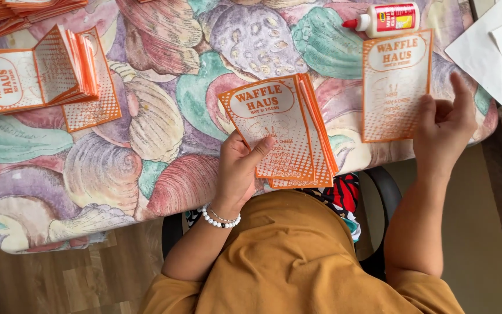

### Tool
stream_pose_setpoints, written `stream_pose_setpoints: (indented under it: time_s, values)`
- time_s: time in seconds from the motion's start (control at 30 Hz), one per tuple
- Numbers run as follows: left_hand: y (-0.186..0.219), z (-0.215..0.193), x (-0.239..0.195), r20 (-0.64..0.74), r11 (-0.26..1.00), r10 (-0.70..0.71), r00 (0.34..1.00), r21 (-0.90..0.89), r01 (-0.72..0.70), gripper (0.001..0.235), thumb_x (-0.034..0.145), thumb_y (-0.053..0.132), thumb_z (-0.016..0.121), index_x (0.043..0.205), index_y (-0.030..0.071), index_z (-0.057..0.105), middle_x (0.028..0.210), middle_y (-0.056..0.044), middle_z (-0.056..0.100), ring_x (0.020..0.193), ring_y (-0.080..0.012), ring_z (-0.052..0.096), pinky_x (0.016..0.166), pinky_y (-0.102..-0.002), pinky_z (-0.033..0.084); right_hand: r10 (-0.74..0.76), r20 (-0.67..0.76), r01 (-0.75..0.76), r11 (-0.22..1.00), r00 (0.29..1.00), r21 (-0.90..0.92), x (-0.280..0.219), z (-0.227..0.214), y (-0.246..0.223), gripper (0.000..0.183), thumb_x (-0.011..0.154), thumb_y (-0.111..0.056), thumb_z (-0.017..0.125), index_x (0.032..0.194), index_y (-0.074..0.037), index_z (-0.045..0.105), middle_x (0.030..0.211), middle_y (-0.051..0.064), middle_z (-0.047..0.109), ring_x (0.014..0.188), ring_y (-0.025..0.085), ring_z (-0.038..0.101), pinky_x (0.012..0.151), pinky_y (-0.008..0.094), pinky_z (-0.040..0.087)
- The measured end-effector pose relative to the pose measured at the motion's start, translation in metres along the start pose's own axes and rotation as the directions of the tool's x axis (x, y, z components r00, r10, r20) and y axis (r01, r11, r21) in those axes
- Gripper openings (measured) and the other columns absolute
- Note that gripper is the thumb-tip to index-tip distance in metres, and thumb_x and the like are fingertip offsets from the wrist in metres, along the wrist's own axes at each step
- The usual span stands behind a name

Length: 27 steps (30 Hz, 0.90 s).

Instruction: Applying glue to the edges of paper bags and folding them to seal them.

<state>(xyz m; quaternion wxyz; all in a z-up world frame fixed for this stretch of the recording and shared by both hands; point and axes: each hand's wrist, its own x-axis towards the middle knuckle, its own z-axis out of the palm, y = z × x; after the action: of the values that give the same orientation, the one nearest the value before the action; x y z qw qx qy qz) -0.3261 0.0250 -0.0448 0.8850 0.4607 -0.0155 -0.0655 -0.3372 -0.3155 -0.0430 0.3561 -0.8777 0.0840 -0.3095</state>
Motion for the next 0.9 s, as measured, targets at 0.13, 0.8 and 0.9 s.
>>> stream_pose_setpoints:
  time_s: [0.13,0.8,0.9]
  values:
    - [0.001,0.000,0.004,-0.032,1.000,0.005,0.999,0.002,-0.005,0.022,0.091,0.008,0.079,0.110,0.006,0.069,0.112,-0.007,0.075,0.111,-0.0178,0.068,0.105,-0.036,0.055,-0.344,-0.008,0.326,0.896,0.939,-0.302,-0.008,0.004,-0.031,0.057,0.110,0.012,0.079,0.154,0.008,0.044,0.129,0.032,0.070,0.117,0.045,0.067,0.094,0.053,0.054]
    - [0.037,-0.011,-0.011,-0.150,0.981,0.052,0.987,0.195,-0.022,0.016,0.088,0.006,0.081,0.101,-0.001,0.075,0.092,-0.015,0.078,0.091,-0.0130,0.067,0.084,-0.035,0.058,0.242,0.349,-0.410,0.712,0.905,0.570,-0.035,0.069,-0.114,0.054,0.077,0.008,0.090,0.124,0.002,0.065,0.082,0.015,0.070,0.075,0.013,0.072,0.077,0.028,0.063]
    - [0.046,-0.011,-0.014,-0.143,0.978,0.046,0.989,0.210,-0.015,0.015,0.088,0.007,0.081,0.101,0.000,0.075,0.090,-0.012,0.078,0.090,-0.0106,0.063,0.086,-0.034,0.056,0.232,0.354,-0.405,0.718,0.906,0.567,-0.037,0.069,-0.107,0.048,0.081,0.005,0.088,0.124,0.006,0.066,0.081,0.018,0.071,0.073,0.014,0.070,0.078,0.031,0.063]
